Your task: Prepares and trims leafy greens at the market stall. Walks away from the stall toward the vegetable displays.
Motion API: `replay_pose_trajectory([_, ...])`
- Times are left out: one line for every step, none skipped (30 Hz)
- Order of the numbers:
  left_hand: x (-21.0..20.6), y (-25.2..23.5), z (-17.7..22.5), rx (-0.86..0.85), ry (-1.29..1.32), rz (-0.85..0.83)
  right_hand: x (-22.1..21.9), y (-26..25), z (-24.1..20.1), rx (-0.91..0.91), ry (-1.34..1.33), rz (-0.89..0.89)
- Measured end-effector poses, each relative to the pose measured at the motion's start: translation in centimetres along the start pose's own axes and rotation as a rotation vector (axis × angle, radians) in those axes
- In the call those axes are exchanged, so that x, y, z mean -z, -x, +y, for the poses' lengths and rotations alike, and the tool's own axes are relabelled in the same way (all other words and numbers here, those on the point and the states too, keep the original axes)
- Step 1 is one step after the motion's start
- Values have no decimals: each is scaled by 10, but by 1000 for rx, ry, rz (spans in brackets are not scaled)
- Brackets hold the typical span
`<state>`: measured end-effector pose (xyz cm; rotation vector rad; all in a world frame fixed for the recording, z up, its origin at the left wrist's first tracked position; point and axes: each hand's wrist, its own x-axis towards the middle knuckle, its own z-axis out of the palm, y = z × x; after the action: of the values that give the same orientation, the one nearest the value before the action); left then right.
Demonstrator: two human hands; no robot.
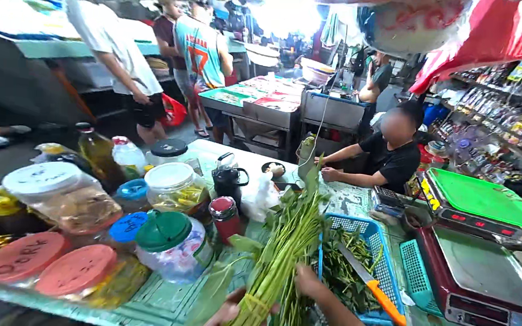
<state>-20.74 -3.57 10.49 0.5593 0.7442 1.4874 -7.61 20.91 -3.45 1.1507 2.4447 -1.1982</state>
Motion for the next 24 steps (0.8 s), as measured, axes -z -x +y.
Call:
replay_pose_trajectory([4,-12,-15,17,56,10,4,4,3,0,-95,33])
replay_pose_trajectory([14,-27,-32,44,107,30,6,10,6,-23,-194,55])
replay_pose_trajectory([26,-43,-51,71,140,55,9,17,10,-48,-277,81])
replay_pose_trajectory([39,-59,-69,84,156,90,8,23,16,-77,-340,112])
replay_pose_trajectory([48,-72,-86,101,102,125,5,30,21,-100,-366,155])
replay_pose_trajectory([53,-83,-100,136,33,165,5,39,21,-125,-344,196])
replay_pose_trajectory([53,-92,-109,194,10,214,6,49,20,-128,-298,230])
replay_pose_trajectory([54,-98,-119,234,43,259,9,59,17,-93,-254,261])
replay_pose_trajectory([53,-103,-128,255,79,306,11,69,13,-22,-219,298])
replay_pose_trajectory([51,-104,-135,257,96,348,11,78,9,73,-198,328])
replay_pose_trajectory([47,-105,-139,251,95,386,11,84,6,170,-177,345])
replay_pose_trajectory([43,-105,-142,250,80,400,9,89,2,242,-143,357])
replay_pose_trajectory([39,-104,-144,255,62,413,7,92,-1,273,-101,357])
replay_pose_trajectory([35,-104,-145,261,54,435,6,95,-4,264,-63,340])
replay_pose_trajectory([33,-105,-145,268,50,449,5,98,-7,243,-37,334])
replay_pose_trajectory([32,-107,-146,275,39,451,5,99,-9,220,-22,337])
replay_pose_trajectory([31,-109,-146,281,23,448,5,101,-11,193,-16,339])
replay_pose_trajectory([30,-111,-144,290,-1,440,7,103,-13,167,-8,340])
replay_pose_trajectory([28,-113,-140,301,-37,434,9,104,-16,146,7,333])
replay_pose_trajectory([26,-114,-134,316,-74,433,11,104,-20,136,32,326])
replay_pose_trajectory([26,-114,-127,323,-108,419,14,102,-24,144,64,322])
replay_pose_trajectory([27,-114,-121,322,-135,400,16,100,-28,167,98,320])
replay_pose_trajectory([30,-114,-115,316,-153,377,18,97,-32,196,129,323])
replay_pose_trajectory([34,-115,-109,305,-168,352,20,93,-36,223,150,331])
